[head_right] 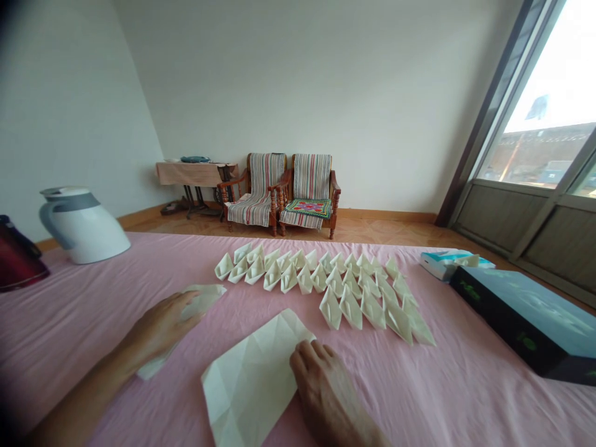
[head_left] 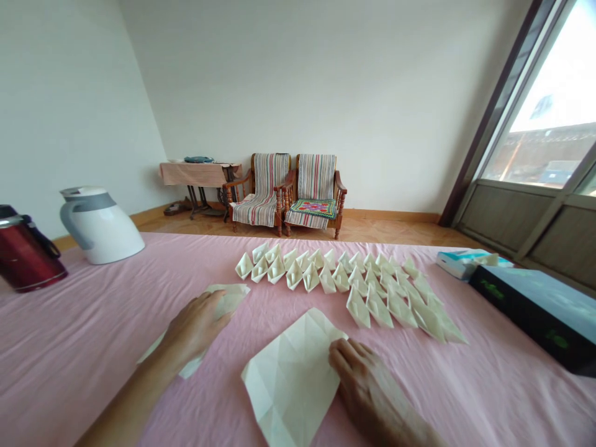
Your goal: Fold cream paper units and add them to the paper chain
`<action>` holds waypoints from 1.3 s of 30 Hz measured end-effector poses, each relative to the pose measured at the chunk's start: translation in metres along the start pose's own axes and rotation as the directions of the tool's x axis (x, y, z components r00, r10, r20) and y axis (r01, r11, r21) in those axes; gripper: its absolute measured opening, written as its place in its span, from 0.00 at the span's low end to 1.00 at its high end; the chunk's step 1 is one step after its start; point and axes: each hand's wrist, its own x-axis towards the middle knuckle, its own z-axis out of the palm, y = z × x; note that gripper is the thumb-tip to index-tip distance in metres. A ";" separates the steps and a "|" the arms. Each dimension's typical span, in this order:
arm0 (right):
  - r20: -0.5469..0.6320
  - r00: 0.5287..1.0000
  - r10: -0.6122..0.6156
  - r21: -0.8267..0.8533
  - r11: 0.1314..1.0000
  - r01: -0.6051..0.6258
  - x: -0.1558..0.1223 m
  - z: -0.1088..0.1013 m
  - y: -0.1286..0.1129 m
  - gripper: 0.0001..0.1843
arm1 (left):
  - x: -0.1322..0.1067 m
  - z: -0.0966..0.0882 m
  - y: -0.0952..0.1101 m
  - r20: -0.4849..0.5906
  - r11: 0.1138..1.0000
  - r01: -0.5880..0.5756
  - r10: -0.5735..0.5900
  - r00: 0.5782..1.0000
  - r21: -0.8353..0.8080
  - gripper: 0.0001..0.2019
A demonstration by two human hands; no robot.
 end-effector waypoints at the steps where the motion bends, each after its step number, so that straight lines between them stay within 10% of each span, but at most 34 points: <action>1: 0.002 1.000 0.002 0.006 1.000 -0.002 0.000 0.000 0.000 0.15 | 0.000 0.002 -0.001 0.015 1.000 0.016 -0.016 1.000 0.016 0.20; 18: -0.048 0.999 -0.016 -0.055 0.998 0.013 0.000 -0.006 -0.001 0.16 | 0.001 -0.007 0.001 0.056 0.993 0.068 -0.074 0.996 0.097 0.22; 29: -0.348 0.924 -0.156 -0.068 0.988 0.141 0.000 0.013 0.009 0.20 | -0.006 0.001 0.011 -0.046 0.994 -0.098 0.100 0.994 0.043 0.24; 33: -0.356 0.929 -0.096 -0.008 0.995 0.100 0.001 0.018 0.011 0.20 | -0.018 0.001 0.034 -0.006 0.932 -0.359 0.359 0.933 -0.043 0.25; 35: -0.313 0.950 0.003 0.092 0.995 0.028 0.001 0.022 0.014 0.21 | -0.027 0.000 0.046 0.088 0.811 -0.555 0.576 0.813 -0.187 0.31; 39: -0.346 0.927 0.144 0.298 0.954 -0.036 -0.001 0.033 0.023 0.14 | -0.037 0.003 0.056 0.141 0.754 -0.578 0.639 0.756 -0.313 0.34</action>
